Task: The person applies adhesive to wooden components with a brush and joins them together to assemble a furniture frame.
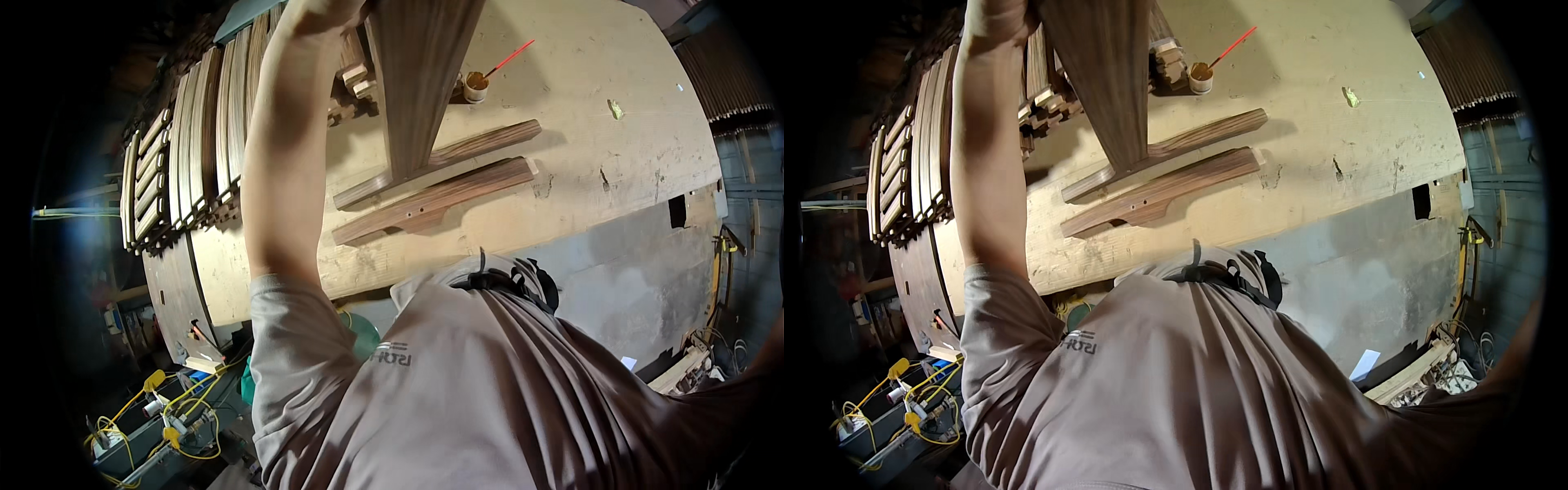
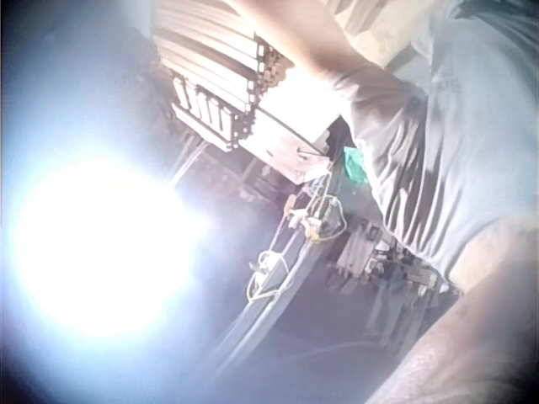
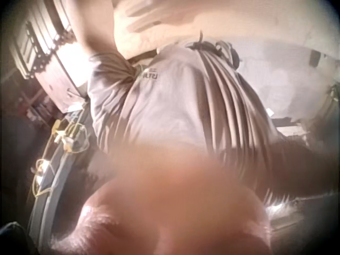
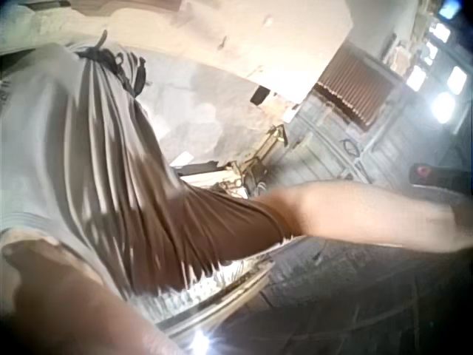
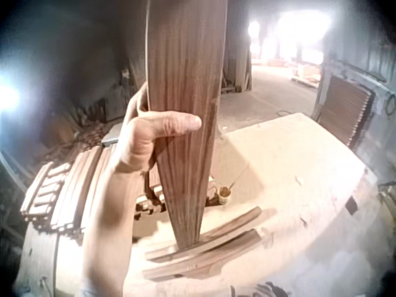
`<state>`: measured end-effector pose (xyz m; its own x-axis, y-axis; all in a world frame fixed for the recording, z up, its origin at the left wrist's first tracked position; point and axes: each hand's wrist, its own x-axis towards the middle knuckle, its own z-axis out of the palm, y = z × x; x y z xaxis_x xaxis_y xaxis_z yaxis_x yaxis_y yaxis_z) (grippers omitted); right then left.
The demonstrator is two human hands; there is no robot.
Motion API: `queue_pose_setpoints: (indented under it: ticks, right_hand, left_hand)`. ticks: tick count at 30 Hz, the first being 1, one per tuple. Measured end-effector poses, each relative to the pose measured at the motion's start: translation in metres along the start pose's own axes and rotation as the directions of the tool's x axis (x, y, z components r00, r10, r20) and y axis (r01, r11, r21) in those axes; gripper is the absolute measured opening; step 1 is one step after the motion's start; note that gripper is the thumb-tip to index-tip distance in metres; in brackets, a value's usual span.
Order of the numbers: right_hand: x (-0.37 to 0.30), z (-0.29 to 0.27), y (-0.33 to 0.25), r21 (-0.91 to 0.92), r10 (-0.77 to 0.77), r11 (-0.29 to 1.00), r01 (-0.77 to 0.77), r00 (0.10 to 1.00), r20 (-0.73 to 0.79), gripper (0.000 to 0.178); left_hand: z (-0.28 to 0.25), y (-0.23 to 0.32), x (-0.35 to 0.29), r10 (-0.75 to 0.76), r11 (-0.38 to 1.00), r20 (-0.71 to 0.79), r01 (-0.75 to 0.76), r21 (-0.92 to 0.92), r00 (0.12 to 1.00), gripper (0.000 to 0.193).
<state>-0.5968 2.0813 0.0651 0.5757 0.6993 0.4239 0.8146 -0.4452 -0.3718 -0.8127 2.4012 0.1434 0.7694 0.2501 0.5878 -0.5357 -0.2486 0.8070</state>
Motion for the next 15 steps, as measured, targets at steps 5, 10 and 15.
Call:
queue_pose_setpoints:
  ticks: [5, 10, 15]
  right_hand:
    - [-0.013, -0.01, 0.002, -0.044, 0.049, 0.998, -0.049, 0.999, 0.002, 0.021]
    - [-0.007, 0.02, 0.005, 0.021, 0.014, 1.0, -0.015, 1.0, 0.028, 0.02]
    - [-0.001, 0.005, 0.011, 0.002, 0.003, 1.0, -0.003, 1.0, -0.015, 0.02]
  left_hand:
    - [0.002, -0.004, 0.008, 0.059, 0.995, 0.099, -0.05, -0.086, 0.993, 0.065]
    - [0.001, -0.004, -0.007, 0.047, 0.999, -0.015, -0.047, 0.012, 0.999, 0.074]
    - [0.006, -0.001, 0.003, 0.002, 1.0, 0.004, -0.003, 0.029, 1.0, 0.076]
